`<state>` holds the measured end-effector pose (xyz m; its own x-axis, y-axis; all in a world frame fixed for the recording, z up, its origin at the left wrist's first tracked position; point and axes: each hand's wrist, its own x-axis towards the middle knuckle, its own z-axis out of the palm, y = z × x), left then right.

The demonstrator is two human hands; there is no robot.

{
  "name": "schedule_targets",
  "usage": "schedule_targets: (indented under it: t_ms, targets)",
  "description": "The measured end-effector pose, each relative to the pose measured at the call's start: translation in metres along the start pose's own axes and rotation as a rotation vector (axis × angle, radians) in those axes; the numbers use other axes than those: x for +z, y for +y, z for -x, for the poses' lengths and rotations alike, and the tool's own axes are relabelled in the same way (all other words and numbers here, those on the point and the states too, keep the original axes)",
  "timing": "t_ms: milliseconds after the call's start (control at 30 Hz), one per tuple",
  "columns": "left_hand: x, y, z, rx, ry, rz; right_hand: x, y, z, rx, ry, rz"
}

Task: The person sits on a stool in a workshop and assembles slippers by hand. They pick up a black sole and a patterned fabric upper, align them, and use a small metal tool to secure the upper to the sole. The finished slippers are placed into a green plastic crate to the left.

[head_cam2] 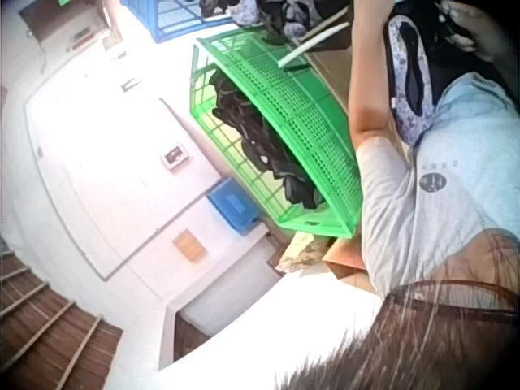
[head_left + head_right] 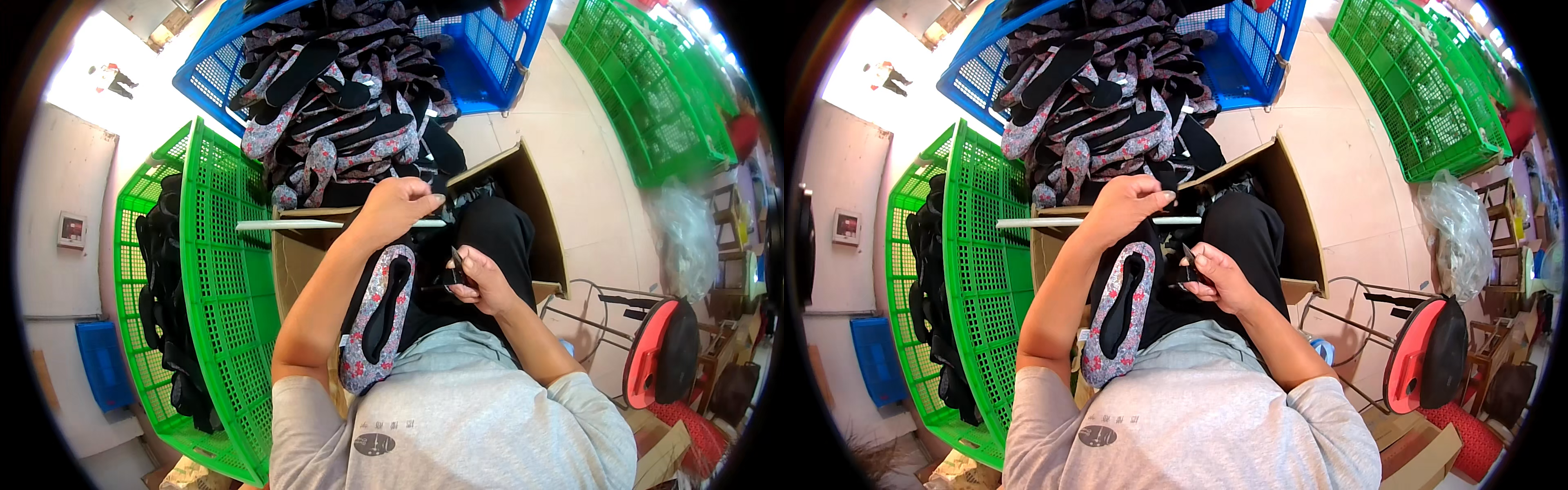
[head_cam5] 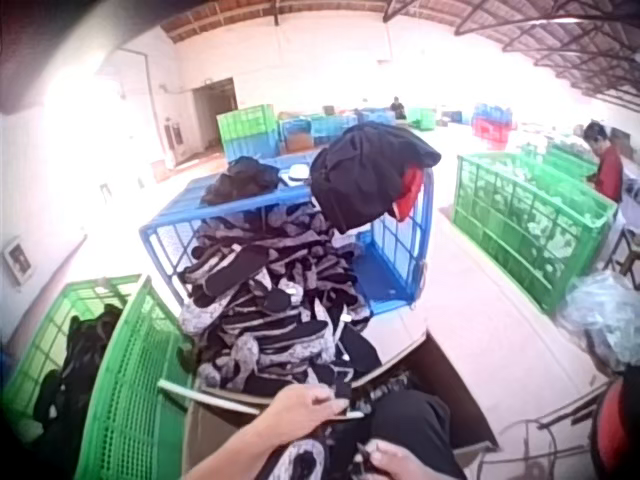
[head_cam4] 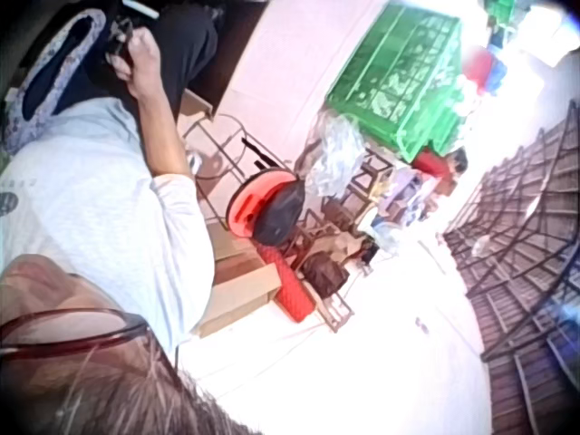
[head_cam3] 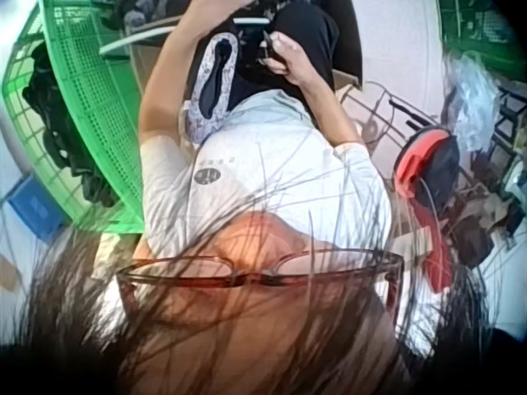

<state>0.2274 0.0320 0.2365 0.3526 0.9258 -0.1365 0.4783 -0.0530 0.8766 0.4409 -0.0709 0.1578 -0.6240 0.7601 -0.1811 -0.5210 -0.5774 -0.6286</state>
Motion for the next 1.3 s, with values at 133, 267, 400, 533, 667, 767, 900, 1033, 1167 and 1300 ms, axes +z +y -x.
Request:
schedule_targets:
  t_ms: [133,267,400,533,667,767,900,1033,1167,1300]
  targets:
    - [-0.005,0.001,0.003,0.109,-0.106,-0.583,-0.005,0.003,0.003,-0.003,-0.004,-0.031]
    - [-0.021,-0.003,0.021,0.135,0.101,-0.717,0.0,0.007,0.0,-0.007,0.114,-0.101]
    - [-0.026,0.021,0.062,0.01,0.033,-0.091,0.019,-0.004,-0.013,0.106,0.271,0.08]
    - [-0.012,0.027,0.096,0.116,0.061,-0.431,0.019,0.01,-0.032,0.263,0.335,0.161]
    - [0.014,0.01,0.114,-0.031,0.2,-0.406,0.018,0.024,-0.043,0.233,0.335,0.192]
    - [0.022,-0.001,0.12,-0.019,0.348,-0.48,0.017,0.026,-0.047,0.106,0.415,0.185]
    - [0.024,-0.009,0.123,-0.09,0.462,-0.446,0.012,0.006,-0.049,-0.073,0.483,0.138]
    - [0.022,-0.011,0.125,-0.104,0.504,-0.425,0.017,-0.017,-0.048,-0.23,0.561,0.125]
    - [0.024,-0.015,0.127,-0.119,0.525,-0.413,0.018,-0.039,-0.045,-0.093,0.532,0.342]
    - [0.024,-0.014,0.129,-0.128,0.532,-0.448,0.023,-0.045,-0.041,0.056,0.507,0.527]
